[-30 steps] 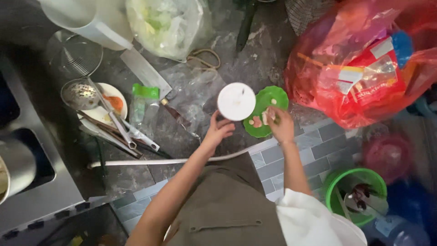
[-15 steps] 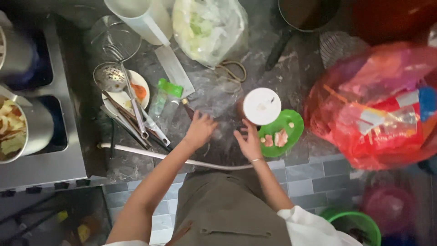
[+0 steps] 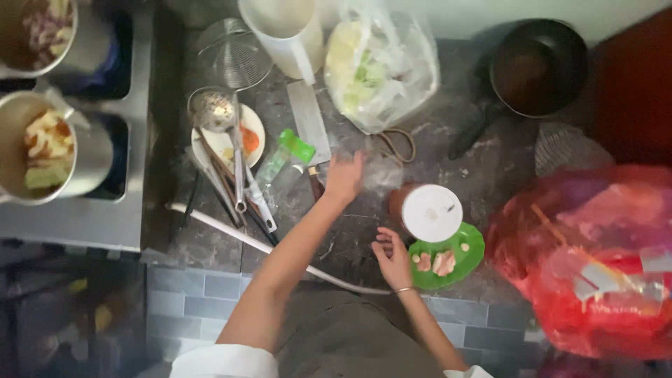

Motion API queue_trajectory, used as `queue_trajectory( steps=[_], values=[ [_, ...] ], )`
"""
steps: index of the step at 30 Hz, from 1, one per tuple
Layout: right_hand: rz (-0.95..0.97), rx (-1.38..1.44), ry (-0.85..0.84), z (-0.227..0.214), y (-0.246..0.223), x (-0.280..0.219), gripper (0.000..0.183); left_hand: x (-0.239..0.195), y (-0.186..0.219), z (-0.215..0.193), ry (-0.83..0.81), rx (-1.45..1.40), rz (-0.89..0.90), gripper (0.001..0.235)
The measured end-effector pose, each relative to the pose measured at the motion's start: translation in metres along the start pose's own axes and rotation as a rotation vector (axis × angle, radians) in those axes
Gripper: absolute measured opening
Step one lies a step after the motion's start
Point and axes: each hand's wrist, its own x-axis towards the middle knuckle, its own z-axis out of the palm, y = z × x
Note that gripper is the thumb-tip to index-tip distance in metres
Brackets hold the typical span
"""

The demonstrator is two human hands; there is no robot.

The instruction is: The person adds mushrooms and vegetables into pots on a stove, turns on a burner, retrieves black bowls, ties a plastic bag, and stirs food in a pot using tongs.

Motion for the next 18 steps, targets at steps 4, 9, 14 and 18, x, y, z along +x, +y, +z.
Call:
queue_trajectory(
  steps=[4,9,14,18],
  values=[
    [-0.016,-0.020,-0.078,0.006,0.000,0.014,0.034,-0.024,-0.010,-0.119,0.082,-0.602,-0.412,0.074],
    [-0.007,-0.030,-0.247,0.024,-0.003,0.030,0.028,-0.040,-0.084,-0.157,-0.283,-0.068,-0.729,0.112],
    [-0.014,-0.057,-0.400,0.044,-0.014,0.036,0.025,-0.059,-0.130,-0.033,-0.387,0.153,-0.748,0.028],
    [-0.116,-0.072,-0.417,0.044,-0.011,0.046,0.022,-0.063,-0.125,-0.013,-0.172,0.316,-0.640,0.021]
  ],
)
